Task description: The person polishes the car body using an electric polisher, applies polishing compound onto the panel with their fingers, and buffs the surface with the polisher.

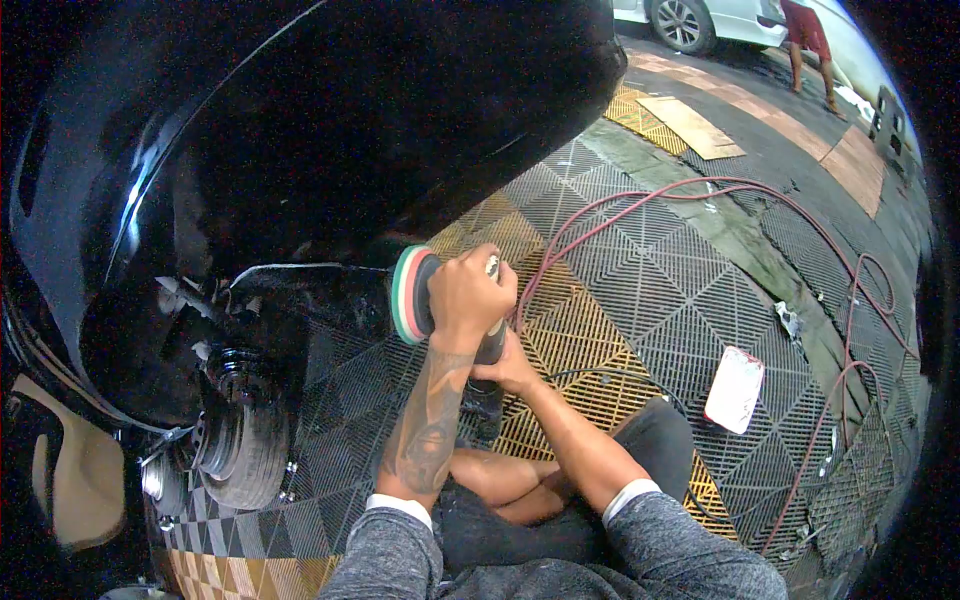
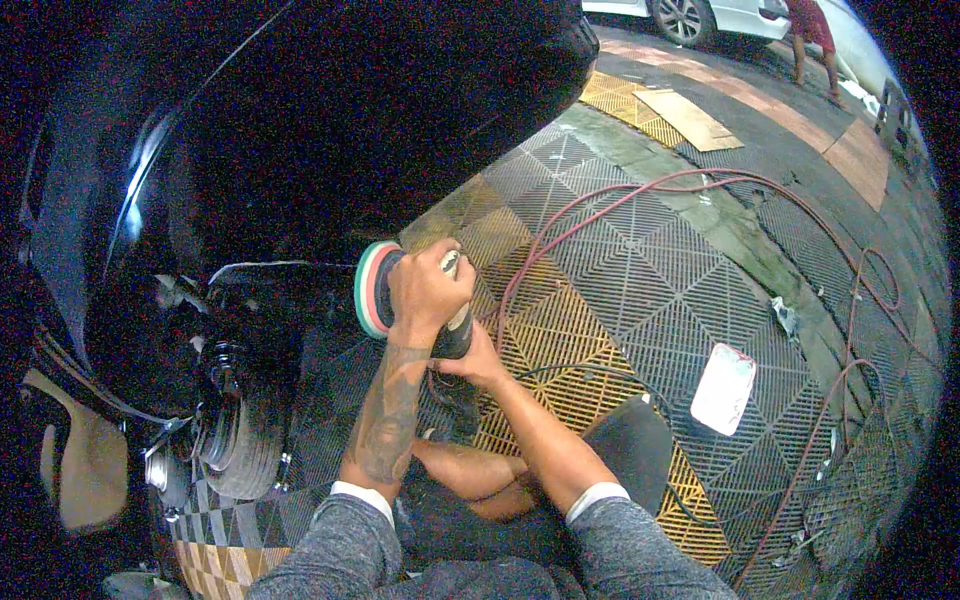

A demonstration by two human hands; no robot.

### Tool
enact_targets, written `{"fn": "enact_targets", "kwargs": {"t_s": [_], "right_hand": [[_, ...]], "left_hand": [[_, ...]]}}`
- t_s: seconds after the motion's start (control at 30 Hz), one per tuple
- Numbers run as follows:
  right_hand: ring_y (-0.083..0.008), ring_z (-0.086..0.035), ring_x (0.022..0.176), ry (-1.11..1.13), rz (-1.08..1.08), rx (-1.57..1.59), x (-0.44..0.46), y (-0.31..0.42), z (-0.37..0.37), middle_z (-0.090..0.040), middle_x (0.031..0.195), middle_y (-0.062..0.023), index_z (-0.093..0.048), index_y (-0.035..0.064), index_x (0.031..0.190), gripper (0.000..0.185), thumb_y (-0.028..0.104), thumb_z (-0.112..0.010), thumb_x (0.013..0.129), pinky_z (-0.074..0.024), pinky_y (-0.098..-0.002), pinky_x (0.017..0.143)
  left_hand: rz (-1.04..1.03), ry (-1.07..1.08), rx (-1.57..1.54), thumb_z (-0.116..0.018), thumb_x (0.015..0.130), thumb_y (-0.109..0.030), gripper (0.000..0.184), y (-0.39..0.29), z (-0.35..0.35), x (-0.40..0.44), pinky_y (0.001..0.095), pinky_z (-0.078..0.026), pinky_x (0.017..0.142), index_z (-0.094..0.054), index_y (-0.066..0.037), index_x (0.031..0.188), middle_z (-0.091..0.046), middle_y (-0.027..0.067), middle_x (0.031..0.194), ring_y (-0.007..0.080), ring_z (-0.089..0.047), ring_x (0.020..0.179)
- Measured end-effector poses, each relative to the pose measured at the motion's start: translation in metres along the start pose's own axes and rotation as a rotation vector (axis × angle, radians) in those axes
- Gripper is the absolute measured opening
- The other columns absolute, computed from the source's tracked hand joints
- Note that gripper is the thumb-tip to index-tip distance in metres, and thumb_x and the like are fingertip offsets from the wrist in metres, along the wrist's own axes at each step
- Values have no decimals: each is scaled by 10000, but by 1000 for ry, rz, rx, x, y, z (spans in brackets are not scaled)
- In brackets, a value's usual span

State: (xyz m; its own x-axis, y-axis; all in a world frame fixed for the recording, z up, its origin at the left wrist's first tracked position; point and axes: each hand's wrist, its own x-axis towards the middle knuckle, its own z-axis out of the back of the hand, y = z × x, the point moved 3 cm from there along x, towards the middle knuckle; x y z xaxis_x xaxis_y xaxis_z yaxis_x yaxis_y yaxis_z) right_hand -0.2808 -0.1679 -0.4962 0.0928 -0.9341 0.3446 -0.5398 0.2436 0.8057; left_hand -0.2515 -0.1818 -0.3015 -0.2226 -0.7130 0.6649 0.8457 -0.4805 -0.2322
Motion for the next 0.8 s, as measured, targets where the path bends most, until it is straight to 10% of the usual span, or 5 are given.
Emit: {"fn": "enact_targets", "kwargs": {"t_s": [0.8], "right_hand": [[-178, -581, 1133, 101, -106, -32, -6, 35, -16, -616, 1229, -48, -505, 30, 1324, 881, 170, -923, 561, -440, -353, 1034]], "left_hand": [[81, -52, 42, -678, 780, -253, 257, 7, 24, -9, 470, -566, 654, -760, -65, 935, -712, 218, 779, 398, -704, 711]]}}
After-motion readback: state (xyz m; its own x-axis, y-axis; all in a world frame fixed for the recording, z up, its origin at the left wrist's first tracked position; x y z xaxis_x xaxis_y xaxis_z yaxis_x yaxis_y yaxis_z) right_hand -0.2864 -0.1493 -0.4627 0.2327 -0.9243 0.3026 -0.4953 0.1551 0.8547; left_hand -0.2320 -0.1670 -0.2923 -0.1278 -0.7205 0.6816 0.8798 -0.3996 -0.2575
